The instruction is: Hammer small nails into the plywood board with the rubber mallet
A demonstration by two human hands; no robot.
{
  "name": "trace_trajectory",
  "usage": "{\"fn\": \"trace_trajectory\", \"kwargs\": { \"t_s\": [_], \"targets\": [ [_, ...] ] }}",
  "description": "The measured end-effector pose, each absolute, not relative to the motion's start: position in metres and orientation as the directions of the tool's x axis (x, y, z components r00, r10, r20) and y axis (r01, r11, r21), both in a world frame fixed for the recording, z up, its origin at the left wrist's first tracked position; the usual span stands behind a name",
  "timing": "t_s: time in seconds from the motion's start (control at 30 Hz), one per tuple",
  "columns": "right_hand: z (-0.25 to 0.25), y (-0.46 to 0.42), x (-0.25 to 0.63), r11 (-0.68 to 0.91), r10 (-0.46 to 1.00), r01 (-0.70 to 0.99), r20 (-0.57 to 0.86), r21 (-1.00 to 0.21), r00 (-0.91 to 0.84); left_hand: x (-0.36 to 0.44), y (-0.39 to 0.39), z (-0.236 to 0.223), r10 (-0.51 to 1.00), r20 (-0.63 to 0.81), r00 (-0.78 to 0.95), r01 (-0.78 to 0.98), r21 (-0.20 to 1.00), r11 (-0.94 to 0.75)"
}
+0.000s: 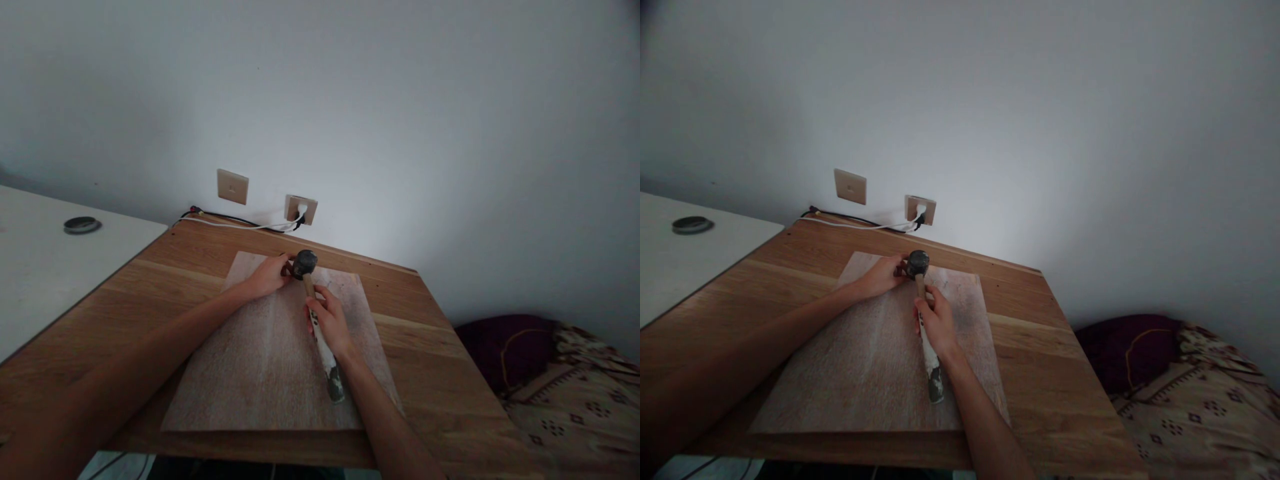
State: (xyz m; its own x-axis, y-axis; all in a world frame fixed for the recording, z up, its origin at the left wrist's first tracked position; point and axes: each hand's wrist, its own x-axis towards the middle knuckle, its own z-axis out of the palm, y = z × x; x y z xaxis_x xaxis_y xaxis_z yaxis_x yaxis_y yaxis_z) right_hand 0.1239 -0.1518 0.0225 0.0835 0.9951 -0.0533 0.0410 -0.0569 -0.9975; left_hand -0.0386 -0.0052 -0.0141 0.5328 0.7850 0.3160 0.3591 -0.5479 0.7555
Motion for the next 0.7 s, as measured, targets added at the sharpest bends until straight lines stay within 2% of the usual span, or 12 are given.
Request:
{"fn": "trace_trajectory", "kwargs": {
  "t_s": [0.17,0.33,0.4,0.53,0.6,0.7],
  "targets": [
    [0.022,-0.152,0.124,-0.071,0.994,0.029,-0.069,-0.997,0.081,-0.04,-0.007,-0.008,0.782,0.314,0.538,0.401,0.721,-0.566],
    [0.03,-0.154,0.134,0.009,0.976,-0.034,0.002,-0.999,0.216,-0.039,-0.024,0.011,0.732,0.429,0.53,0.484,0.556,-0.676],
    [0.033,-0.154,0.14,0.069,0.952,-0.06,0.048,-0.996,0.302,-0.035,-0.037,0.02,0.655,0.415,0.632,0.475,0.46,-0.75],
    [0.035,-0.153,0.152,0.104,0.918,-0.118,0.05,-0.988,0.393,-0.023,-0.063,0.029,0.366,0.315,0.876,0.315,0.204,-0.927],
    [0.034,-0.151,0.155,0.101,0.913,-0.143,0.034,-0.985,0.407,-0.019,-0.072,0.027,0.27,0.291,0.918,0.251,0.103,-0.963],
    [0.031,-0.15,0.155,0.09,0.919,-0.146,0.026,-0.985,0.393,-0.017,-0.076,0.019,0.194,0.284,0.939,0.198,0.015,-0.98]
  ]
}}
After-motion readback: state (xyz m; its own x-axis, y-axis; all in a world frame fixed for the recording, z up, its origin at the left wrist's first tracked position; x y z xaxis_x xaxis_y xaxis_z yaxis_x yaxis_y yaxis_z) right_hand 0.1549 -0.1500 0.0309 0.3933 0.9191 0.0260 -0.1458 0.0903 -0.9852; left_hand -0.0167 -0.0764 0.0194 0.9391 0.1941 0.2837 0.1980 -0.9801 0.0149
